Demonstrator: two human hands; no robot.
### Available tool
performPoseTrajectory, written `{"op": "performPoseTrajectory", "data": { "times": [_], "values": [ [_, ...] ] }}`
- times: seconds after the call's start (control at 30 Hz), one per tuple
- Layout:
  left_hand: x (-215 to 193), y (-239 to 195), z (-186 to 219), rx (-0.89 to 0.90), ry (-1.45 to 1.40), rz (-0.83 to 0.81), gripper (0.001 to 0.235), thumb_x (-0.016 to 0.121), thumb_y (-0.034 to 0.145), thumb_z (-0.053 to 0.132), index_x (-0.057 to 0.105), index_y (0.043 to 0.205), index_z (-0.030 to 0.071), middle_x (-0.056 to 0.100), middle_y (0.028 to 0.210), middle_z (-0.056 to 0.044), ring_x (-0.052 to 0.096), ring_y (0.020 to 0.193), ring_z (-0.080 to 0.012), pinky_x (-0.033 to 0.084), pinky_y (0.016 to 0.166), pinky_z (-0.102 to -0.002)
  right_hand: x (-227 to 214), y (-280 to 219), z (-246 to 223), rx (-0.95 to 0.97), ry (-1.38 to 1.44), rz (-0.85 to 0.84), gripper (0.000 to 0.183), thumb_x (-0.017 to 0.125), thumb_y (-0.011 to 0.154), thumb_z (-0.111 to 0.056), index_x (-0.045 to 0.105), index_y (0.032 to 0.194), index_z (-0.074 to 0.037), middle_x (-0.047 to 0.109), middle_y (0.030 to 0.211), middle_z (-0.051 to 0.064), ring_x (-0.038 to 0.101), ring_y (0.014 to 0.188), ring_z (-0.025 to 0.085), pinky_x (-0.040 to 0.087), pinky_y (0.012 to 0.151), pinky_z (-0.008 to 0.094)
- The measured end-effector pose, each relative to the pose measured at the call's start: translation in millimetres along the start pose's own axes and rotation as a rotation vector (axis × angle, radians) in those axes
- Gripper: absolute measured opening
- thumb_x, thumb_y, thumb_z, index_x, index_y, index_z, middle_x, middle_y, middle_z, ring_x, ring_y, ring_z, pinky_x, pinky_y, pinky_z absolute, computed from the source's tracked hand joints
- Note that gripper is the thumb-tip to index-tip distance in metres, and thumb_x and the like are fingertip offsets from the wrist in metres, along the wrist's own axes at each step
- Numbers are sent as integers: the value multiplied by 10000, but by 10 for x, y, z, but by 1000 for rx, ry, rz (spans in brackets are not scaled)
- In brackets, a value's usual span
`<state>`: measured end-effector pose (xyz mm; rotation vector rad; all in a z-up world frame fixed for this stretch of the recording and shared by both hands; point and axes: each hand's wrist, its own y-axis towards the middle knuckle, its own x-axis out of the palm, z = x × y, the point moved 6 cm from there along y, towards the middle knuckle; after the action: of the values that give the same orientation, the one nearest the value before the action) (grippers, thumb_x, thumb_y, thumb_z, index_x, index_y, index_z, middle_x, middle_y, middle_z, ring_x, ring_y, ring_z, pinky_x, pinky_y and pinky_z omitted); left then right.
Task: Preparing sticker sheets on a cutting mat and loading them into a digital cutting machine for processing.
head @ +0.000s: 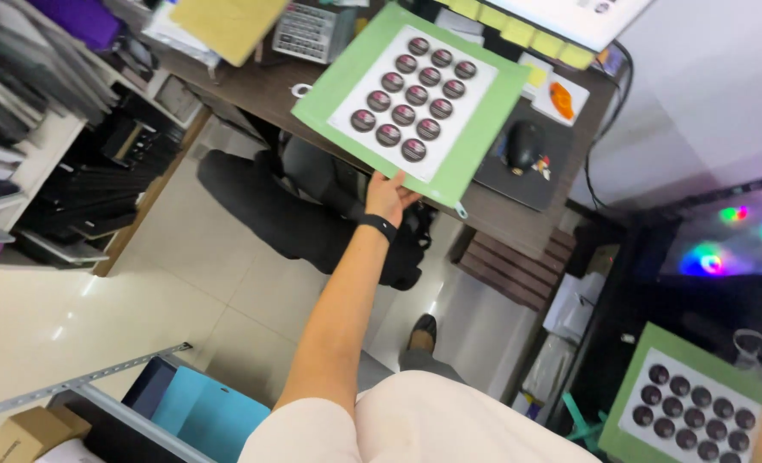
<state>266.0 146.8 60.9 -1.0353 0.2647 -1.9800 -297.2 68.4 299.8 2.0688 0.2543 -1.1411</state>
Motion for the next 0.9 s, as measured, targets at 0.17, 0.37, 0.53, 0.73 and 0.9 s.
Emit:
{"op": "performPoseTrajectory", "data": {
  "times": [0.17,0.37,0.53,0.73,0.9],
  "values": [
    [-371,-743,714,69,84,-97,420,674,921,192,546,1319,147,755,1107,-88,753,861,-276,647,670,-476,1322,271,-1450,159,377,-60,476,736,1001,-27,586,1440,78,654,1362,242,633,1232,348,480,1118,426],
    [-1739,-1785,1944,135,117,-309,534,711,923,236,528,1414,130,711,1205,-63,732,925,-212,653,649,-360,3296,341,-3449,967,1501,-471,480,477,1004,-444,429,1435,-238,524,1218,81,509,1095,274,431,959,494],
    [-3061,-2234,2874,184,152,-283,472,748,907,235,602,1340,119,725,1243,-64,725,1043,-218,647,736,-350,3497,905,-5495,1134,1336,-454,572,524,968,-30,445,1525,-133,543,1538,29,547,1361,242,465,1144,391],
    [-4428,-2517,4255,457,-273,171,409,674,903,350,684,1246,128,738,1252,-67,702,1087,-217,611,790,-468,4215,1304,-7264,921,1371,-873,726,590,811,-74,432,1519,-79,511,1548,99,499,1391,334,440,1158,545],
    [-5046,-2876,5365,526,-460,684,702,426,938,454,424,1555,120,547,1523,-132,552,1347,-324,467,1102,-496,5206,1690,-8642,441,1334,-1120,709,726,776,-166,524,1444,-41,648,1399,161,666,1195,333,598,976,526]
  ]
}}
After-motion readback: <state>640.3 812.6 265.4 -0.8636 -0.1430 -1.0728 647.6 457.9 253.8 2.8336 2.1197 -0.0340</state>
